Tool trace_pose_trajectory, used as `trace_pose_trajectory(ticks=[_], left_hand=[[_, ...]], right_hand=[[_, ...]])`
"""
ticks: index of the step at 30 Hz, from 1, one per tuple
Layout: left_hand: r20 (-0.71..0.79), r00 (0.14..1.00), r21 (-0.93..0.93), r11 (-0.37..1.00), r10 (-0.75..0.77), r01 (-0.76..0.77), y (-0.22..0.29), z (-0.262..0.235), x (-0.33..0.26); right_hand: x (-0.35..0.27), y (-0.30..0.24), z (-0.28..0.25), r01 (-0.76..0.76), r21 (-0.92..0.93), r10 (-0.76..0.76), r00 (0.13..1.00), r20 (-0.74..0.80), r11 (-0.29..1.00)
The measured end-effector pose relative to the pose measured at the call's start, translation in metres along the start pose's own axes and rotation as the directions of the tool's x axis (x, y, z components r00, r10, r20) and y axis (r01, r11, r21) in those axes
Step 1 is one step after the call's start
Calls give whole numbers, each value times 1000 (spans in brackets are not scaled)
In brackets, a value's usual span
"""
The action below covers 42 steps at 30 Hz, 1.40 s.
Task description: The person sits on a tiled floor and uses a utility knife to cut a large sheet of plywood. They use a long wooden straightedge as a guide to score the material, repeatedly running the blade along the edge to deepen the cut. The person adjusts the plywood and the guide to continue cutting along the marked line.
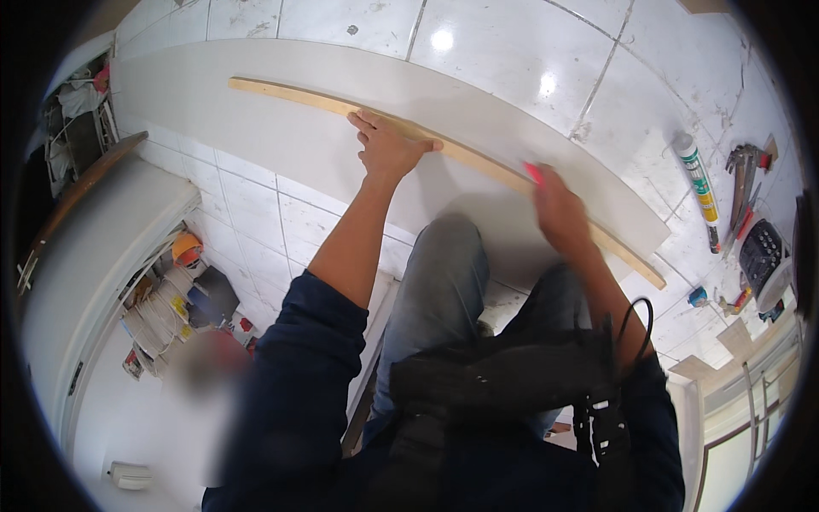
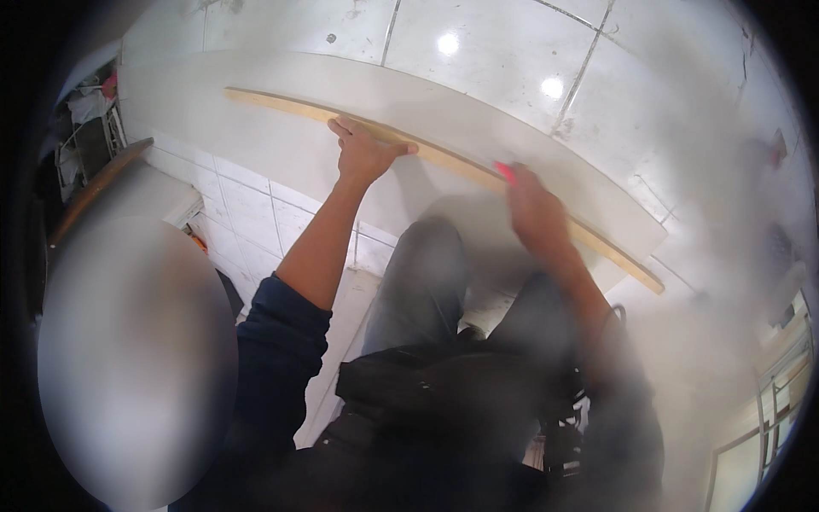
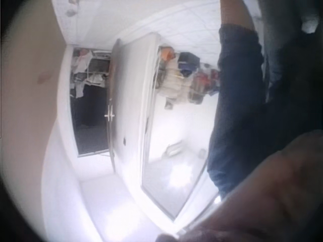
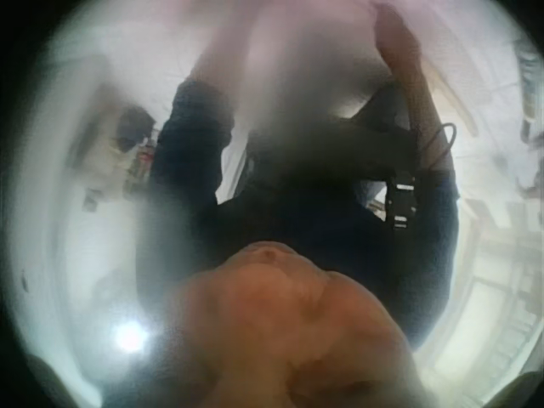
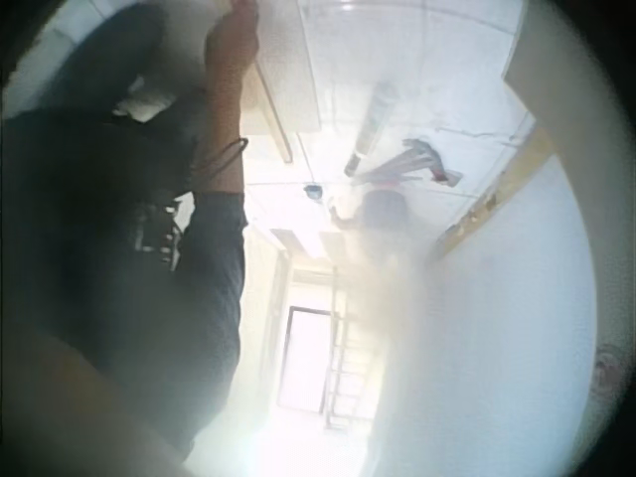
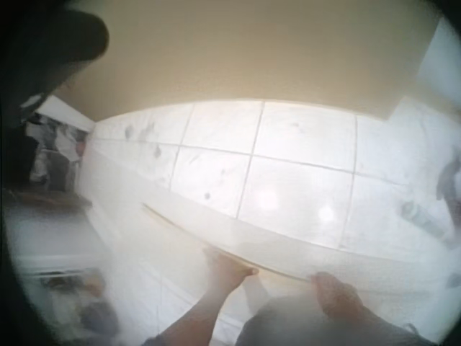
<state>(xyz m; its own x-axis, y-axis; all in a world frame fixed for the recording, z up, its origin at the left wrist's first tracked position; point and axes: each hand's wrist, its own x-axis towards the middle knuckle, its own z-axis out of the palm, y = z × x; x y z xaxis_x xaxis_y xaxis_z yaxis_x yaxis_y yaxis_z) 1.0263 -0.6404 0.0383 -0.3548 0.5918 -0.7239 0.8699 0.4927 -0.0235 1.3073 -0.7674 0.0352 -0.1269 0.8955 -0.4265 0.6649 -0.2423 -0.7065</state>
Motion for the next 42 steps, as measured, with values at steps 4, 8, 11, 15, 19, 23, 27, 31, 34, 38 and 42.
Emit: trace_pose_trajectory(ticks=[4,8,11,15,19,23,27,31,34,38,42], left_hand=[[22,1000,13,1000,3,-4,4,-6,0],[77,997,-20,1000,-8,9,5,-7,3],[79,997,-44,999,-2,5,3,-6,3],[71,997,-5,1000,12,-11,3,-4,4],[85,996,-1,1000,21,-21,2,-6,8],[111,993,1,999,47,-48,4,-7,11],[125,991,95,994,48,-60,-5,4,20],[79,996,-74,997,41,-35,1,-5,9],[108,993,-93,995,41,-31,-1,-9,5],[194,981,-144,990,32,-3,5,-18,7],[129,992,-113,994,10,5,0,-8,11]], right_hand=[[72,-73,40,30,-202,11,979,203,979],[99,-104,73,135,-303,-78,978,195,943],[100,-112,77,158,-337,-86,972,219,928],[105,-118,71,156,-244,-113,977,181,957],[111,-122,69,108,-273,-31,961,274,956],[104,-123,59,65,-244,-1,968,253,968],[88,-110,53,-118,-247,189,938,290,962],[68,-88,48,-203,-105,223,943,245,974],[67,-83,50,-211,-41,214,952,220,977],[67,-73,53,-192,-29,194,961,195,981],[66,-74,54,-199,-13,198,961,194,980]])
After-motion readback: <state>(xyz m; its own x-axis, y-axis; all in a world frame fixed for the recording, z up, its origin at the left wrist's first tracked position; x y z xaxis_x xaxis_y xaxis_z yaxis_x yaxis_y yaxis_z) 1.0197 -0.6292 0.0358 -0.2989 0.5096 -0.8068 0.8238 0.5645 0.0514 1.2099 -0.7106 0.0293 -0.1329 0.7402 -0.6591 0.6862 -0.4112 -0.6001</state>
